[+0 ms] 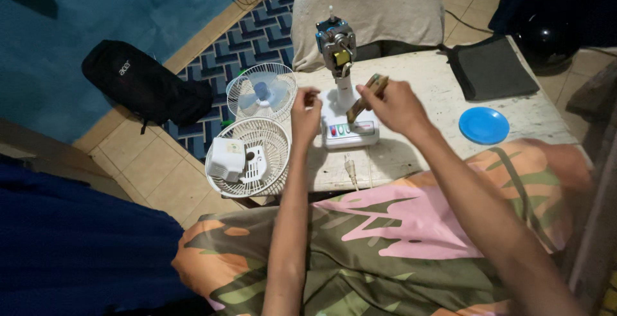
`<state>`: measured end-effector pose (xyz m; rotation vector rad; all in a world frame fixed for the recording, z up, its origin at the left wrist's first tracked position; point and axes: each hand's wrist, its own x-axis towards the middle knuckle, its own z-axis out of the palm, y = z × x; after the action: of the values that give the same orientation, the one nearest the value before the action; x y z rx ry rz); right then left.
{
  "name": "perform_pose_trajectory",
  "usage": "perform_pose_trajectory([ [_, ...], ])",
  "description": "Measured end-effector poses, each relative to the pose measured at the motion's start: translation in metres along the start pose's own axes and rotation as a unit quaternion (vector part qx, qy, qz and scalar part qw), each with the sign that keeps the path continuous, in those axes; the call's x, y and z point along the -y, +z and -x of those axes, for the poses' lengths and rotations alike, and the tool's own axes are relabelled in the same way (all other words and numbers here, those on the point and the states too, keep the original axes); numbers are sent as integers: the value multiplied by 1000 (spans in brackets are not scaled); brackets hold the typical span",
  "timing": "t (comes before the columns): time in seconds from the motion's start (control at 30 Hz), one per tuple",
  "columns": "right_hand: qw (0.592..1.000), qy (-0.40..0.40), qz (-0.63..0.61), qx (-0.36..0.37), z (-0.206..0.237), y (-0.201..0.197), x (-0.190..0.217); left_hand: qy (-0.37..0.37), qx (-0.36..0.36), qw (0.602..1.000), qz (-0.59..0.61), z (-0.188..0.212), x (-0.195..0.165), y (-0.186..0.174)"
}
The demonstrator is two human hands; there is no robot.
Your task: The person services a small electric appliance on a table, holding its white base steady while brushing its motor housing and body with a brush. They set the brush down, use a screwdriver on the appliance, press the buttons on the base, and resume brushing the housing and base.
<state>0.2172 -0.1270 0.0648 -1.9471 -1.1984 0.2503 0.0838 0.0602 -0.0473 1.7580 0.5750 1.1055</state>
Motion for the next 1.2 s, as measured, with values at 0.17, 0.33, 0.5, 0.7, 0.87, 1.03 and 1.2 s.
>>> perform_pose_trajectory([
  [0.17, 998, -48, 43, 2, 2, 25, 3, -71, -133, 983, 105, 32, 16, 13],
  [0.33, 997, -39, 24, 69, 2, 23, -1, -117, -132, 983, 48, 46, 17, 17],
  [0.5, 997, -67, 9, 37, 5, 27, 1, -59, -110, 992, 9, 43, 21, 15],
  [0.7, 998, -56, -4, 19, -6, 35, -15, -57, -92, 994, -28, 47, 22, 13],
  [0.87, 998, -37, 31, 34, -8, 38, -15, -53, -90, 994, -29, 46, 22, 13],
  [1.03, 998, -43, 23, 38, -1, 33, -4, -58, -80, 995, 5, 46, 23, 11],
  [1.2, 995, -87, -2, 38, -1, 35, 1, -102, -65, 990, 69, 45, 23, 12],
])
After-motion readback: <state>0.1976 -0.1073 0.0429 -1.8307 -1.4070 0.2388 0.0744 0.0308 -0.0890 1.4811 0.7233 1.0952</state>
